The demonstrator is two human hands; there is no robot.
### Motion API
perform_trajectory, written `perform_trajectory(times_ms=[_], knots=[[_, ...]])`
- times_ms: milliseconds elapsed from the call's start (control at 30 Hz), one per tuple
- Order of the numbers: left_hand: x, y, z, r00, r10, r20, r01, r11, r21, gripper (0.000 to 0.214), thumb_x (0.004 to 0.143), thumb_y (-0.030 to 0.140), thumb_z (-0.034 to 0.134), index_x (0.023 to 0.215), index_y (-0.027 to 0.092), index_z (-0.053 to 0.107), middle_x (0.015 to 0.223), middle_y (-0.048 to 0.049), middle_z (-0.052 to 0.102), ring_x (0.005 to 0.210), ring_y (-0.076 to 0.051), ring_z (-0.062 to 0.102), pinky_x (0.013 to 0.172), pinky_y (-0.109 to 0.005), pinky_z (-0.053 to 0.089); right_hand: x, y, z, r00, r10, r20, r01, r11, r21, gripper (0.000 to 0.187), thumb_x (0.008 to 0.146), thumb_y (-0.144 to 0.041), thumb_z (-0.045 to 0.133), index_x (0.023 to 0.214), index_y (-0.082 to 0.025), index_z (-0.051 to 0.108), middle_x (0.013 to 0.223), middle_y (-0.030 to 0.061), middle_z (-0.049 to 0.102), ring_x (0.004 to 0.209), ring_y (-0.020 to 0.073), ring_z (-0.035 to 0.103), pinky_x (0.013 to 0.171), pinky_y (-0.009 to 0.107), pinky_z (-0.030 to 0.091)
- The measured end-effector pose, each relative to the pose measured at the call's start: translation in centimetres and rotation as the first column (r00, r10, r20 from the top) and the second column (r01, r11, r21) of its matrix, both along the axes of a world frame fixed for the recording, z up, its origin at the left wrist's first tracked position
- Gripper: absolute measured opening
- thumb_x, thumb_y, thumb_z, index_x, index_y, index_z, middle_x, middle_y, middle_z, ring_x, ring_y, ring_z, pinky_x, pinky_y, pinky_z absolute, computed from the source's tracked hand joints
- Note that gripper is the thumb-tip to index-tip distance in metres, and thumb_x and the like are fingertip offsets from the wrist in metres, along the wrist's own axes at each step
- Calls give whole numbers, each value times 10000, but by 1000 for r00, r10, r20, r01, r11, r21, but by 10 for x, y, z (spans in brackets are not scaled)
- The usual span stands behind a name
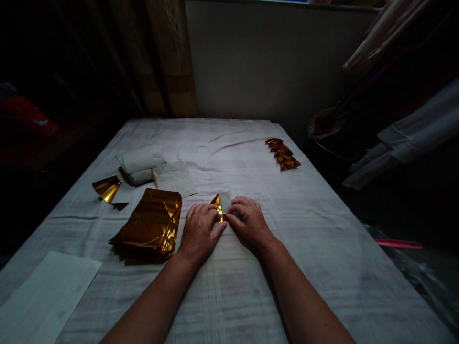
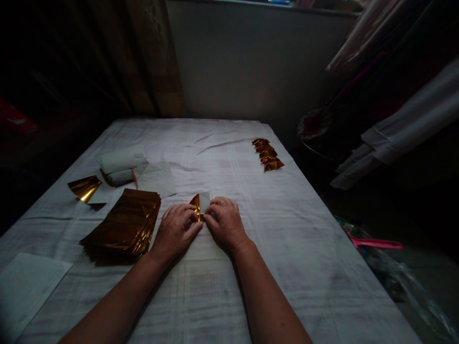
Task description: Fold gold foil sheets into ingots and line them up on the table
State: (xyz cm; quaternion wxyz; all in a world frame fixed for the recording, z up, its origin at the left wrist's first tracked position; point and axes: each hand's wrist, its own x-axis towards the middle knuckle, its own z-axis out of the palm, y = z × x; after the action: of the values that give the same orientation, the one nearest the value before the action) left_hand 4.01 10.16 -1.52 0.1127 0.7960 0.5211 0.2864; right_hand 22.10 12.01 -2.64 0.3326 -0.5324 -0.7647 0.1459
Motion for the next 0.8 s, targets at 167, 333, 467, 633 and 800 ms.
perform_trajectory(times_ms=[167, 333, 467, 633, 800], knots=[[2, -1, -2, 1000, 12, -9, -12, 1000, 17, 93, 849, 249, 681, 850, 235, 590, 1097, -44, 676, 1110, -239, 574, 1091, -490, 359, -3, -1, 2, 1000, -19, 5, 19, 999, -26, 68, 779, -210, 727, 808, -237, 672, 1027, 51, 688, 1082, 246, 590, 950, 419, 385], [3, -1, -4, 1000, 22, 2, -22, 1000, 15, 108, 844, 250, 685, 835, 238, 578, 1088, -45, 672, 1103, -238, 575, 1094, -491, 356, -4, -1, 3, 1000, -17, 2, 17, 998, -60, 95, 792, -217, 697, 871, -247, 652, 1066, 57, 671, 1123, 253, 561, 981, 425, 365], [3, -1, -3, 1000, 29, -3, -29, 1000, 0, 127, 828, 241, 700, 830, 236, 572, 1081, -44, 672, 1106, -245, 577, 1088, -493, 360, -1, 2, 1, 1000, -13, -20, 12, 998, -63, 114, 813, -151, 630, 868, -250, 642, 1041, 47, 679, 1096, 239, 575, 973, 413, 368], [4, 0, 0, 999, 33, 5, -33, 999, -5, 131, 816, 232, 705, 817, 232, 574, 1069, -41, 673, 1099, -245, 582, 1086, -496, 365, 0, 5, -2, 999, -18, -26, 17, 999, -50, 155, 804, -103, 590, 829, -247, 643, 1021, 42, 689, 1078, 237, 587, 955, 411, 373], [4, 0, -1, 999, 31, 11, -31, 1000, -5, 111, 824, 231, 691, 817, 232, 580, 1060, -36, 672, 1092, -241, 576, 1083, -490, 367, -1, 3, 1, 1000, -1, 4, 1, 999, -50, 104, 801, -163, 650, 863, -247, 649, 1044, 47, 681, 1098, 243, 578, 962, 415, 368]])
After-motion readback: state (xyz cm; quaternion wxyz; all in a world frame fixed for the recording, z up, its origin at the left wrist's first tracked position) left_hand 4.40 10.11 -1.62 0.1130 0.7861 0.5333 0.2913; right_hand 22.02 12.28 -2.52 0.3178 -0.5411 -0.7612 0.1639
